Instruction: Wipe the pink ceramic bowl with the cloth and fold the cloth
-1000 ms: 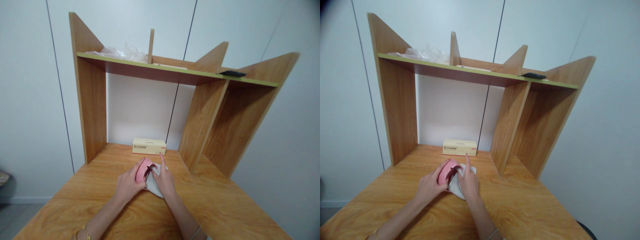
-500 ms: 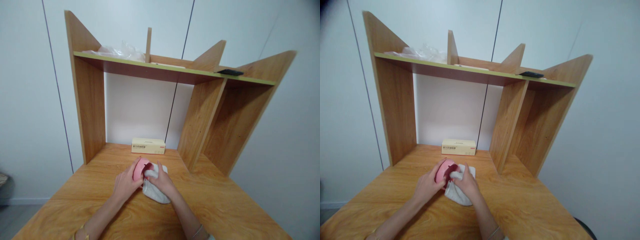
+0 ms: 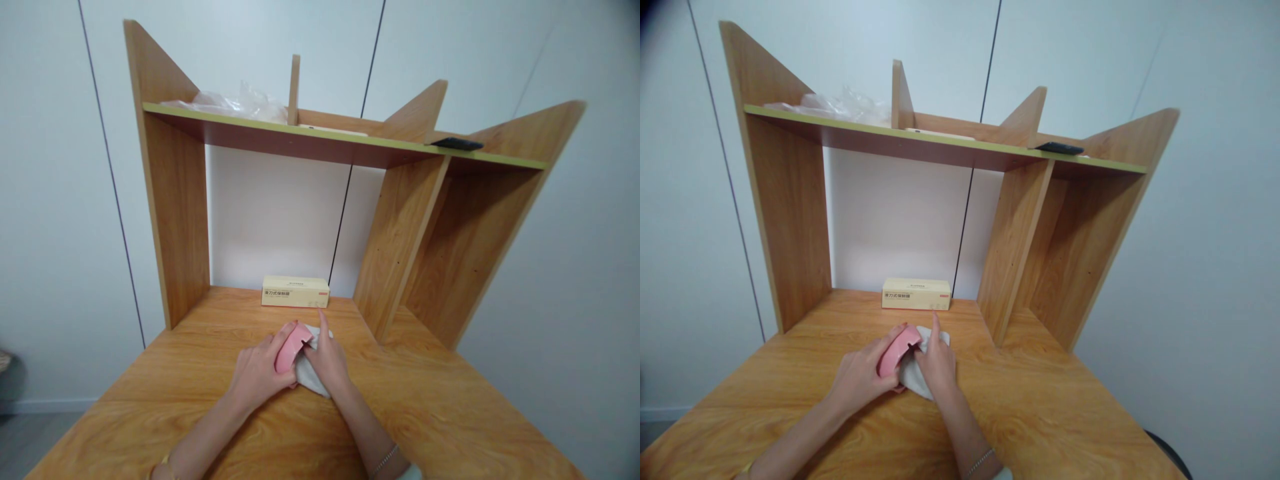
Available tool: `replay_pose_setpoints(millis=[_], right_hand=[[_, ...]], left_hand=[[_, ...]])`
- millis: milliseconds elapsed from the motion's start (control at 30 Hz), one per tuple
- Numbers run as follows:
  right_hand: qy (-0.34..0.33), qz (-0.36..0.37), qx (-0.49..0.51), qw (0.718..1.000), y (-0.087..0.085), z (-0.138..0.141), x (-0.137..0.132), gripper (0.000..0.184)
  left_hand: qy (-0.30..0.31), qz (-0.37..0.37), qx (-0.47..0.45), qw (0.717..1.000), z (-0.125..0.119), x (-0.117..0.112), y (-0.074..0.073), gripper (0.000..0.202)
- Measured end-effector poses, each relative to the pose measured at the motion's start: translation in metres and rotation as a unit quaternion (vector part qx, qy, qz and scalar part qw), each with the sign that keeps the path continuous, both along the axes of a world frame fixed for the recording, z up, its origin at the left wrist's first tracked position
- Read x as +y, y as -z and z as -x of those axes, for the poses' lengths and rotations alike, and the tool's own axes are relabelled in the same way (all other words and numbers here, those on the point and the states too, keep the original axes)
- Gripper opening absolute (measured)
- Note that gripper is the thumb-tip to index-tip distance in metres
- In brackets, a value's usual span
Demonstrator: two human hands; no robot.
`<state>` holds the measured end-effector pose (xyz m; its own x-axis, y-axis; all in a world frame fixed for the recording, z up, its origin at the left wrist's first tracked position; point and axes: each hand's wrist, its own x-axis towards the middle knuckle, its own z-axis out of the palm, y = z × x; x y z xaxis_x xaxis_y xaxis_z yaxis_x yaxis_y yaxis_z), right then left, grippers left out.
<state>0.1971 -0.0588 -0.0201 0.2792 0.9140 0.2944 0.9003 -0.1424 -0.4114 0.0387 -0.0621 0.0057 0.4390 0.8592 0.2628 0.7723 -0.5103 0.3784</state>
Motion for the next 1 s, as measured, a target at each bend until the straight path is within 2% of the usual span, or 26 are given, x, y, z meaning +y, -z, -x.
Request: replay_pose_setpoints(millis=[100, 233, 300, 400, 500, 600, 700, 867, 933, 1000], right_hand=[[-0.006, -0.053, -0.034, 0.998, -0.001, 0.0, -0.003, 0.073], [-0.056, -0.146, -0.097, 0.983, -0.006, 0.001, -0.008, 0.071], [-0.066, -0.151, -0.103, 0.981, -0.007, 0.001, -0.008, 0.074], [-0.054, -0.117, -0.085, 0.988, -0.005, -0.001, -0.005, 0.076], [-0.05, -0.082, -0.058, 0.994, 0.001, -0.003, -0.002, 0.074], [-0.029, -0.063, -0.016, 0.997, 0.01, -0.005, 0.001, 0.07], [-0.006, -0.081, 0.069, 0.994, 0.017, -0.007, 0.005, 0.065], [-0.058, -0.163, 0.234, 0.957, 0.024, -0.005, 0.013, 0.062], [-0.073, -0.168, 0.26, 0.948, 0.025, -0.003, 0.014, 0.061], [-0.072, -0.147, 0.256, 0.953, 0.024, 0.0, 0.014, 0.062]], left_hand=[[-0.009, -0.005, 0.015, 1.0, -0.001, 0.001, 0.002, 0.077], [-0.001, -0.021, 0.016, 1.0, -0.001, 0.002, 0.004, 0.074], [0.003, -0.03, 0.017, 0.999, 0.0, 0.002, 0.005, 0.072], [0.025, -0.048, 0.02, 0.998, 0.0, 0.002, 0.005, 0.07], [0.031, -0.058, 0.007, 0.998, 0.0, 0.002, 0.006, 0.069], [-0.011, -0.043, -0.037, 0.998, 0.002, 0.005, 0.007, 0.078], [-0.039, -0.011, -0.072, 0.997, 0.003, 0.008, 0.009, 0.087], [0.037, 0.009, -0.137, 0.99, 0.002, 0.009, 0.016, 0.081], [0.058, 0.007, -0.156, 0.986, 0.003, 0.01, 0.017, 0.078], [0.047, 0.006, -0.148, 0.988, 0.005, 0.011, 0.016, 0.075]])
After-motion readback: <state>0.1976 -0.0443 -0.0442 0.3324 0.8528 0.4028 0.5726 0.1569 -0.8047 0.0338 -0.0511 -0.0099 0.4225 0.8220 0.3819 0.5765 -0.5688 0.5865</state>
